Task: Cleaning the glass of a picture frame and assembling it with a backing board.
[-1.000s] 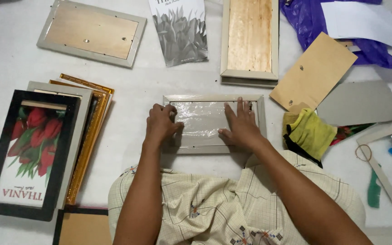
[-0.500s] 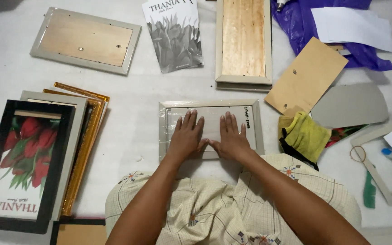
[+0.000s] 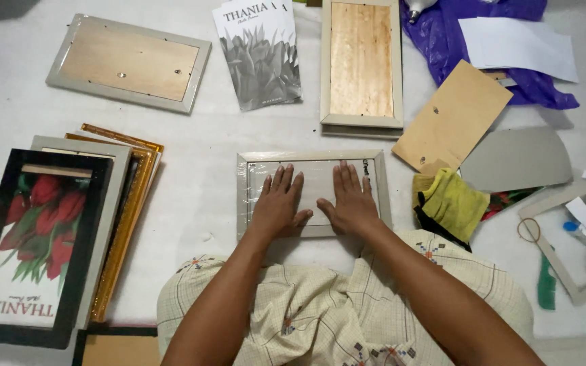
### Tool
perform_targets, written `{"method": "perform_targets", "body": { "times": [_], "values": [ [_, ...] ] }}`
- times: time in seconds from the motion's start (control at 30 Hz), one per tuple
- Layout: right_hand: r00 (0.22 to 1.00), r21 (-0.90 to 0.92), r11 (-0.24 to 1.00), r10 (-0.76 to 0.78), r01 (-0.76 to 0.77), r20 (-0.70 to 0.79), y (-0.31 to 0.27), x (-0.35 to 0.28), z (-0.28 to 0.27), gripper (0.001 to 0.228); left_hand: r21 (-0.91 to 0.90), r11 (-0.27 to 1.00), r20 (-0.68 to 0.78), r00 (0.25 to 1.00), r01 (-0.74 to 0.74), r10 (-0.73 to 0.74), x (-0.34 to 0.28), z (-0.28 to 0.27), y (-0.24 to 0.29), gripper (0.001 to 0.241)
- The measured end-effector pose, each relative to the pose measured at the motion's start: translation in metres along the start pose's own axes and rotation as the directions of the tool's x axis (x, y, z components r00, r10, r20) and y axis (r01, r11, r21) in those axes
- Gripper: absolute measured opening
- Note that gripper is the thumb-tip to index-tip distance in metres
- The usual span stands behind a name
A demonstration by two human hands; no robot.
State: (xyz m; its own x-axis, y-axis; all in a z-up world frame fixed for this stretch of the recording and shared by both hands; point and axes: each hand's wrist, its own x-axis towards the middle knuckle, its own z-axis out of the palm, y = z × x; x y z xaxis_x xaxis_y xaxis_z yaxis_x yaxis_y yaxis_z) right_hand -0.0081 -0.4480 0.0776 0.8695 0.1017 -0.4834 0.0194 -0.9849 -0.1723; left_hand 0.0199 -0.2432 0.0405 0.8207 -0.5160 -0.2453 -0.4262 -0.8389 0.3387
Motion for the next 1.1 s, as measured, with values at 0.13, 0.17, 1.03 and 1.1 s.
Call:
{"method": "perform_targets", "body": {
  "times": [0.13, 0.17, 1.03, 1.1],
  "values": [
    [0.995, 0.022, 0.997, 0.072, -0.07, -0.073, 0.003, -0.004, -0.003, 0.097, -0.005, 1.0, -0.055, 0.998, 0.018, -0.018, -0.002, -0.001, -0.002, 0.099],
    [0.995, 0.022, 0.998, 0.067, -0.065, -0.081, 0.005, -0.005, -0.003, 0.097, 0.0, 1.0, -0.062, 0.998, 0.021, -0.021, -0.004, -0.005, -0.004, 0.099],
    [0.987, -0.042, 0.987, 0.154, -0.157, -0.055, 0.016, -0.077, -0.01, 0.078, -0.221, 0.842, -0.033, 0.86, 0.491, -0.51, -0.073, 0.009, -0.032, 0.092],
    [0.983, -0.057, 0.982, 0.179, -0.182, -0.046, 0.03, -0.067, 0.004, 0.08, -0.2, 0.851, -0.019, 0.866, 0.486, -0.499, -0.084, -0.004, -0.018, 0.088]
  ]
}}
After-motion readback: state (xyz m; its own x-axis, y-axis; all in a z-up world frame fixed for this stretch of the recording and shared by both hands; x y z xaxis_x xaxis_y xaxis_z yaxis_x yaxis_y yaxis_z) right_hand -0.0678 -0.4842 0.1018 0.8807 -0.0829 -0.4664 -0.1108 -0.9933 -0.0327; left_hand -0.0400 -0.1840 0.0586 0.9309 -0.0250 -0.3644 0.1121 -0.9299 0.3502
